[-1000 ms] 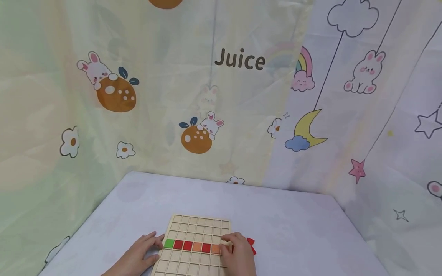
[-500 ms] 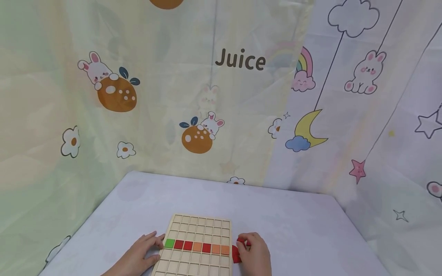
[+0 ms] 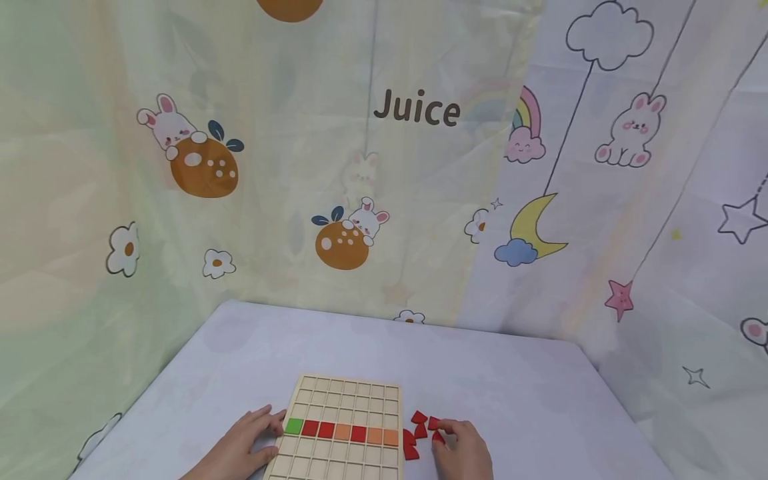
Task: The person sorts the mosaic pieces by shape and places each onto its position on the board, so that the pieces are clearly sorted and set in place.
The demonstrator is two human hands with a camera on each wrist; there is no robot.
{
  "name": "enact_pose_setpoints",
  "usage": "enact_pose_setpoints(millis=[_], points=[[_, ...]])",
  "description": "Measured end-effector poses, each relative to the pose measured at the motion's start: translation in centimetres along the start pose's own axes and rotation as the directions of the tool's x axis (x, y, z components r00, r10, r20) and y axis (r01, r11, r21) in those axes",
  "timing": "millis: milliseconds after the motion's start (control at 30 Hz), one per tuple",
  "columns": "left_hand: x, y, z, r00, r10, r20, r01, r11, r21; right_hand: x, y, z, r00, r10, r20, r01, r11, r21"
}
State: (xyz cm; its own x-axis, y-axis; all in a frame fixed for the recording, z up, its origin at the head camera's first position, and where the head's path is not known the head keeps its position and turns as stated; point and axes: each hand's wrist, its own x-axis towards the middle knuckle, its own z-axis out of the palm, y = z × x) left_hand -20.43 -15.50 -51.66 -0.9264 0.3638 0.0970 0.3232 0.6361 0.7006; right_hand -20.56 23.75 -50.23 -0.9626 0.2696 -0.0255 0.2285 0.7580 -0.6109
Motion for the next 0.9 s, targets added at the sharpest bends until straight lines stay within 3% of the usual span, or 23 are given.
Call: enact_pose_setpoints(millis=[133, 600, 900], points=[[0.03, -0.14, 0.02, 1.000, 0.014, 0.006, -0.014, 1.000, -0.008, 0.06, 0.48, 0.03, 0.999, 0.010, 0.031, -0.010, 1.000, -0.024], [-0.26, 0.04, -0.05, 0.999, 0.039, -0.008, -0.039, 0.999, -0.007, -0.29, 0.38, 0.10, 0.994, -0.082, 0.071, 0.085, 0.996, -0.037], [-0.17, -0.01, 0.04, 0.999, 0.042, -0.011, -0.042, 0.999, -0.001, -0.26, 0.39, -0.12, 0.991, -0.066, 0.115, 0.071, 0.996, -0.047]])
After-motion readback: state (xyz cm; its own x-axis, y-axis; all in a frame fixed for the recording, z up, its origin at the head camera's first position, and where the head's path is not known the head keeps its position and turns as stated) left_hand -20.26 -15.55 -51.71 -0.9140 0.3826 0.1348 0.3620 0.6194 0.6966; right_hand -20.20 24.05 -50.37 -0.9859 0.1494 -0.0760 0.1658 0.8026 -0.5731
